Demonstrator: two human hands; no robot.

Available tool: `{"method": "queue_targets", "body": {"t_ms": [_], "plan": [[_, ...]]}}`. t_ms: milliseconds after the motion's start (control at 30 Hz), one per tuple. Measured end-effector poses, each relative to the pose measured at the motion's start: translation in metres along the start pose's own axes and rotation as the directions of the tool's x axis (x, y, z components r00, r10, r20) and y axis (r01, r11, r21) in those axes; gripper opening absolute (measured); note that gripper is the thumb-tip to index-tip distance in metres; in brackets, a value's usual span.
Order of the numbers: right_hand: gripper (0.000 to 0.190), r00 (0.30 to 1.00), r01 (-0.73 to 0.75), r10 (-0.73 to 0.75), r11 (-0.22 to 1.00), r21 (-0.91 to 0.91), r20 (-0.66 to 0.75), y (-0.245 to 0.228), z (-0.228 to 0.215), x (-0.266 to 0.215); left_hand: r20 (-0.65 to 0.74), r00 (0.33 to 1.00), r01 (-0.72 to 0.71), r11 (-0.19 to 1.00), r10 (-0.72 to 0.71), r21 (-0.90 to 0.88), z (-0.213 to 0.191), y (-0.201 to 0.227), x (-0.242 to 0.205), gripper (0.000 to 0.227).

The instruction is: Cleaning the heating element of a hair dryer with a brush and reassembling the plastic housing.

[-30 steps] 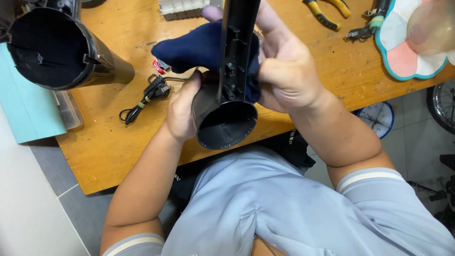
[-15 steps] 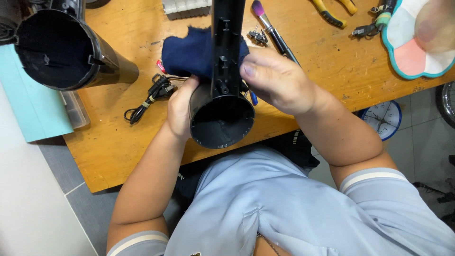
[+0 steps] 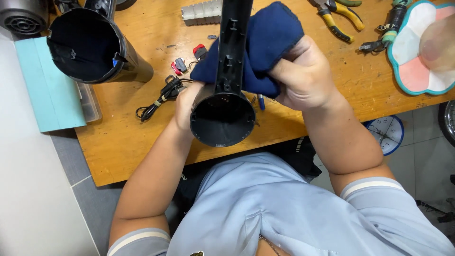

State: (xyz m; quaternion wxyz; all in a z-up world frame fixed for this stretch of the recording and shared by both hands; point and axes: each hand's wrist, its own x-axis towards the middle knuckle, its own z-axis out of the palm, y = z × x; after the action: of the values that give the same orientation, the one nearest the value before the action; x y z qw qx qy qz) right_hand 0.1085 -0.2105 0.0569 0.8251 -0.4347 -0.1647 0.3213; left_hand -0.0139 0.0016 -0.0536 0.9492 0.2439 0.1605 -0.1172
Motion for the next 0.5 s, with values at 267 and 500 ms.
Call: {"method": "queue_targets", "body": {"t_ms": [267,500], "plan": [[0.061,0.986,0.059,-0.052,0.997,-0.044,0.156,0.021,0.014,0.014,-0.1,0.985,-0.097,0.933,0.14,0.348,-0.028,-0.006,-0.002,0.029],[0.1,0.941,0.041,0.036,0.975,-0.217,0.338,-0.014,0.038,0.02,0.032,0.992,-0.11,0.728,0.121,0.677,-0.013,0.012,-0.006,0.025]]}}
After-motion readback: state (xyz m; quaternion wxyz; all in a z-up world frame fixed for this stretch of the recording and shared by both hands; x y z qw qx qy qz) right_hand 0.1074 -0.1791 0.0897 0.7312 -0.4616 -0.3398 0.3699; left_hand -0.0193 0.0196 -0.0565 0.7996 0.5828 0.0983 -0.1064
